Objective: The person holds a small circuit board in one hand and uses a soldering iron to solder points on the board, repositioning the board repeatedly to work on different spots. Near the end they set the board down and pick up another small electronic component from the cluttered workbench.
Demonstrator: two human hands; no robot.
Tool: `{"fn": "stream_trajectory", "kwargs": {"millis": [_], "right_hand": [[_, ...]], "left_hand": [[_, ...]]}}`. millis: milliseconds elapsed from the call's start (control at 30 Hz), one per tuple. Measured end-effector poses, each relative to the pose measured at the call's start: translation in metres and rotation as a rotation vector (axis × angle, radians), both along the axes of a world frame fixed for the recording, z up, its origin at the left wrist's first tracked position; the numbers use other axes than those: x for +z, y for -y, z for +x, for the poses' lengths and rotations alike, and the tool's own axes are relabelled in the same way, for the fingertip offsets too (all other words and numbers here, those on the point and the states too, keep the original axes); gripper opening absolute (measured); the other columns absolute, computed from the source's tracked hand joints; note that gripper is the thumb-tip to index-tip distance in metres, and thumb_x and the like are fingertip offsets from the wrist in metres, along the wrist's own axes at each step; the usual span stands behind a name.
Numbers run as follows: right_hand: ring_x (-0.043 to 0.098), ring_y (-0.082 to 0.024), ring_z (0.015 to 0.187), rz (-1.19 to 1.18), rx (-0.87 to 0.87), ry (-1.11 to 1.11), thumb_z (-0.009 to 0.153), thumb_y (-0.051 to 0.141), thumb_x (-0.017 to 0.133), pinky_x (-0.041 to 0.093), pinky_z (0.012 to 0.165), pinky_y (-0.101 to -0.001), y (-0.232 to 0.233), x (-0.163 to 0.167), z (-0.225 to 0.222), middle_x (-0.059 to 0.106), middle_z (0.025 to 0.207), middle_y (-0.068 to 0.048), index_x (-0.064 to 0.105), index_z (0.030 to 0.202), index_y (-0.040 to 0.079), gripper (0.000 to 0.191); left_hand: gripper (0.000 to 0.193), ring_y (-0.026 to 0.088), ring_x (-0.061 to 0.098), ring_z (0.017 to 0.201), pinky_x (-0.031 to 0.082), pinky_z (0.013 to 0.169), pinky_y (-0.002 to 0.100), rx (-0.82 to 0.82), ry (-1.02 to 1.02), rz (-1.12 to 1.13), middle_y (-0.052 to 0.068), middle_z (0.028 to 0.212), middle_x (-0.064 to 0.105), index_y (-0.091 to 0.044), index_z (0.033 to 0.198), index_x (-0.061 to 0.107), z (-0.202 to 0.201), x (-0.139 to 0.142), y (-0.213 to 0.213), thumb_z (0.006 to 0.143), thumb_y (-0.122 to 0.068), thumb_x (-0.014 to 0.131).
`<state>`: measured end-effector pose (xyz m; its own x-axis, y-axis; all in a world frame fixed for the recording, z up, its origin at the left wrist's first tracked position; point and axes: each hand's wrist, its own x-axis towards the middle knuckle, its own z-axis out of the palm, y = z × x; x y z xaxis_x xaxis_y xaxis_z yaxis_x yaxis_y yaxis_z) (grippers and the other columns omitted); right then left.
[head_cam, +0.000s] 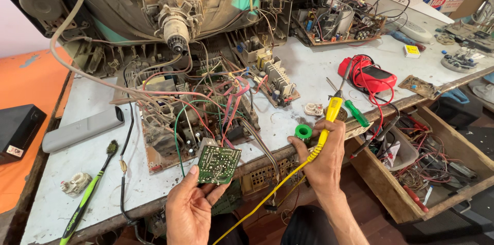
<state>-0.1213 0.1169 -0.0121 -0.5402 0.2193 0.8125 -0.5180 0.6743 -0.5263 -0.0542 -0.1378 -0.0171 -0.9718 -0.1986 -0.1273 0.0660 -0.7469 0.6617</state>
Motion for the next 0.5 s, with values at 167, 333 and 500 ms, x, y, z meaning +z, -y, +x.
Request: {"fn": "stream_trajectory", "kwargs": {"millis": [167,333,500], "right_hand": [[0.057,-0.023,0.088,-0.006,-0.013,-0.041,0.073,0.007,0.093,0.049,0.080,-0.0391,0.0011,-0.0009,0.0008,0.051,0.103,-0.011,0.047,0.113,0.003,0.061],[0.057,-0.019,0.077,-0.010,0.010,-0.007,0.077,0.004,0.090,0.049,0.073,-0.0360,0.0006,-0.0023,-0.0009,0.049,0.103,-0.011,0.048,0.112,0.003,0.055],[0.059,-0.017,0.074,0.025,0.039,-0.007,0.083,0.000,0.084,0.051,0.068,-0.0337,0.0011,-0.0057,-0.0011,0.048,0.112,-0.014,0.049,0.114,0.002,0.047]], "left_hand": [[0.040,0.037,0.074,0.104,0.063,0.088,0.051,-0.005,0.001,0.003,0.026,0.116,0.073,0.015,0.116,0.063,-0.0006,0.0008,0.0001,0.099,-0.021,0.054],[0.038,0.037,0.074,0.104,0.063,0.087,0.051,-0.007,-0.024,0.014,0.025,0.114,0.074,0.014,0.113,0.064,0.0004,0.0010,-0.0001,0.098,-0.020,0.055],[0.032,0.032,0.075,0.100,0.065,0.086,0.049,-0.018,-0.038,0.053,0.020,0.109,0.075,0.009,0.108,0.067,0.0040,0.0025,-0.0007,0.097,-0.019,0.059]]}}
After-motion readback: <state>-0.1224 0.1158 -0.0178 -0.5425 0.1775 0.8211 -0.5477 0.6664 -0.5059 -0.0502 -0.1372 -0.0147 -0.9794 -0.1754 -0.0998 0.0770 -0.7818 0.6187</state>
